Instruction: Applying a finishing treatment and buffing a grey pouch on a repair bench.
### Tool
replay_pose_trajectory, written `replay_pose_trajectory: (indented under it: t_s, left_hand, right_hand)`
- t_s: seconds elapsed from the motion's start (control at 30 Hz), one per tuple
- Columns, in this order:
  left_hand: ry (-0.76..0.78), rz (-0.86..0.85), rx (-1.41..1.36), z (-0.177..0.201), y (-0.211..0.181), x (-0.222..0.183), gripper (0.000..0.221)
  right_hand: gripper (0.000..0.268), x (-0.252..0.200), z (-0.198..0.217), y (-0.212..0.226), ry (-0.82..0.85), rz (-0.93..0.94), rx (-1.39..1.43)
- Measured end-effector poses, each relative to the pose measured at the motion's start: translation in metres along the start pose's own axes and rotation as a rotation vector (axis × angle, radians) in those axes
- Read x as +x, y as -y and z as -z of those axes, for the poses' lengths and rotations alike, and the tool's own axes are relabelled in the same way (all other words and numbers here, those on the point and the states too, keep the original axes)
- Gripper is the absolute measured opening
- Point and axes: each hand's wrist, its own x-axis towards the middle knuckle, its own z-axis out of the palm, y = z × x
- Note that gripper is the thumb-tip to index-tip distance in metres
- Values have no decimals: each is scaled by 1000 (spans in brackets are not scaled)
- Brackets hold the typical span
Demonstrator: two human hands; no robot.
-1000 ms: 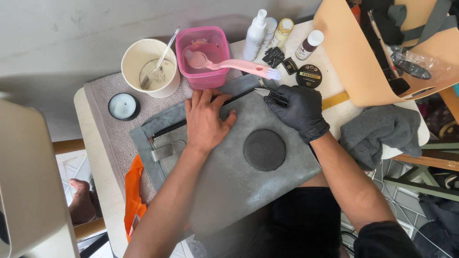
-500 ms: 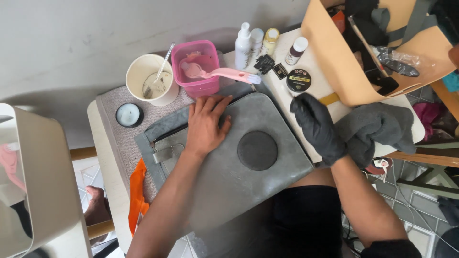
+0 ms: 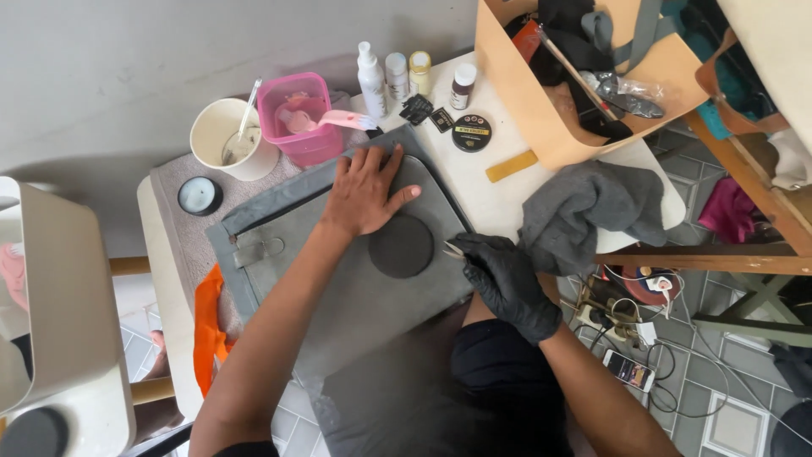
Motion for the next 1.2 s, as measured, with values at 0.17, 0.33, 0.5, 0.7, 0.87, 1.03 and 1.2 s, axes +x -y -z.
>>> replay_pose_trajectory:
  t_s: [0.17,0.33,0.5,0.7,0.87,1.03,1.2]
  left_hand:
    - [265,8,-348,41,-36,-24,68]
    - [153,12,-421,56,-23,-51,67]
    - [-18,26,-448,44,-10,-72,60]
    - [-82,-67,-400,46,-16,-76,102]
    - [-49,-127,-390,38,-17,-79,121]
    - [-80,-131,-457,35,-13,-78,115]
    - [-126,-145,-511,34,-13,-79,112]
  right_hand:
    - [31,6,3,3,47,-111,2]
    - [33,20,21,17,127,-279,162]
    - [36,28,27,34,125,-377,249]
    - [35,24,21,25,59,-493,503]
    - [42,23,17,26,57,-552,395]
    - [38,24,15,18,50,-543,456]
    - [37,25,15,21,63,-556,337]
